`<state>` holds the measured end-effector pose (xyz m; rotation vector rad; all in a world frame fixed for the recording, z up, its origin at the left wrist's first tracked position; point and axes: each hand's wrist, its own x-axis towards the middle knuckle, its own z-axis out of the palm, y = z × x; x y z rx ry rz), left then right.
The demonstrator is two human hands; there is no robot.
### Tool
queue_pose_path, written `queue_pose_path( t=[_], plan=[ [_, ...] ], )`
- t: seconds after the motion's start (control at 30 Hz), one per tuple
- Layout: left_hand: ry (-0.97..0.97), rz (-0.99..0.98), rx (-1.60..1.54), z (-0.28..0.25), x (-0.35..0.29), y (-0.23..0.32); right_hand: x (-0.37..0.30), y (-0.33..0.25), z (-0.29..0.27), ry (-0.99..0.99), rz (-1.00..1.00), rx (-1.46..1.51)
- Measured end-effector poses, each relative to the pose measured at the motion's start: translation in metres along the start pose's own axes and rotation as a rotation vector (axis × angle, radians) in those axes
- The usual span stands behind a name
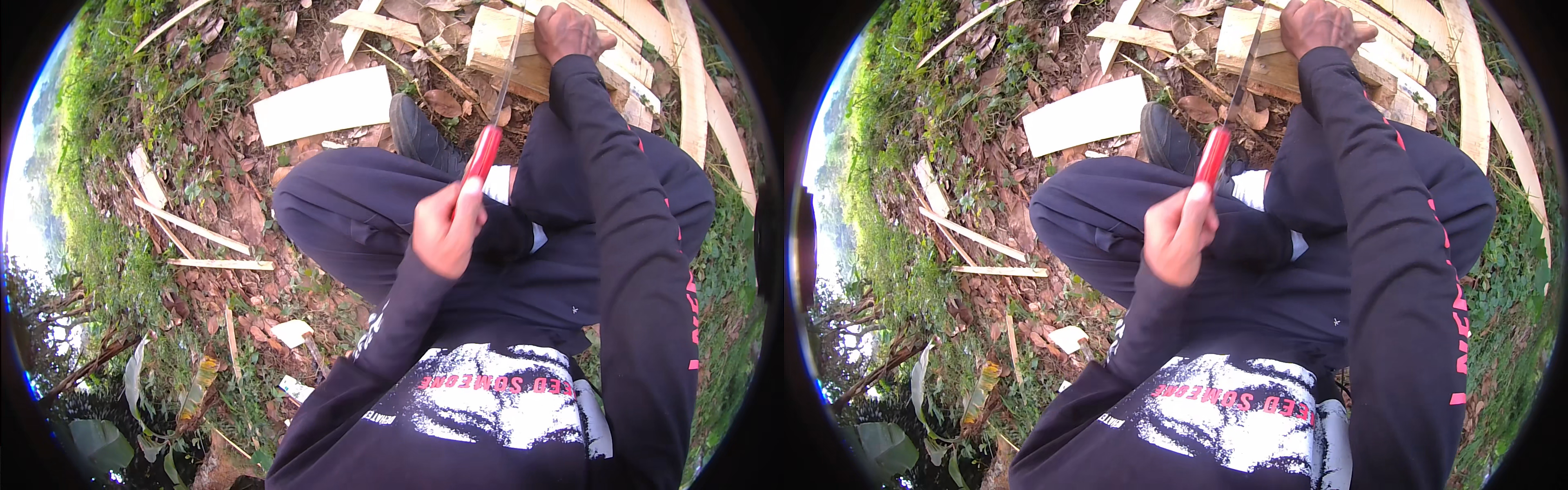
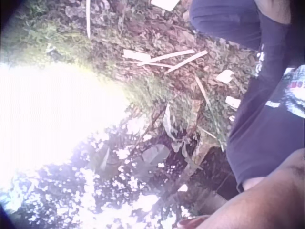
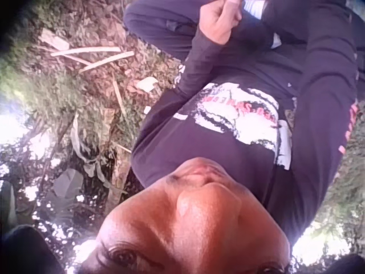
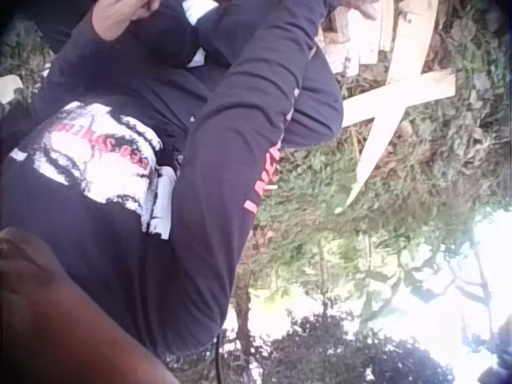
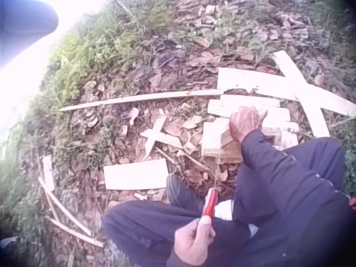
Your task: The person sits on the ground and uses a red hand saw to cut a piece of light-colored wood. They hold the wood steady with one hand and saw with the other, producing sawdust and cut pieces.
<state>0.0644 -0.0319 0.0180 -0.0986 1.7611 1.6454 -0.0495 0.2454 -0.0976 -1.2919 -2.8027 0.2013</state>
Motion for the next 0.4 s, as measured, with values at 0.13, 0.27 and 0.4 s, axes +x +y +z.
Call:
queue_pose_path(
  t=[0.13,0.27,0.4],
  plan=[
    [0.03,0.052,0.036,0.013,0.032,0.006,0.011,0.009,0.019,0.101,-0.037,0.023],
    [0.045,-0.154,-0.007,-0.013,-0.04,-0.005,0.032,0.025,0.032,0.093,-0.116,-0.032],
    [0.008,-0.037,0.066,-0.005,-0.028,0.014,0.035,0.032,0.05,0.145,-0.212,-0.054]
  ],
)
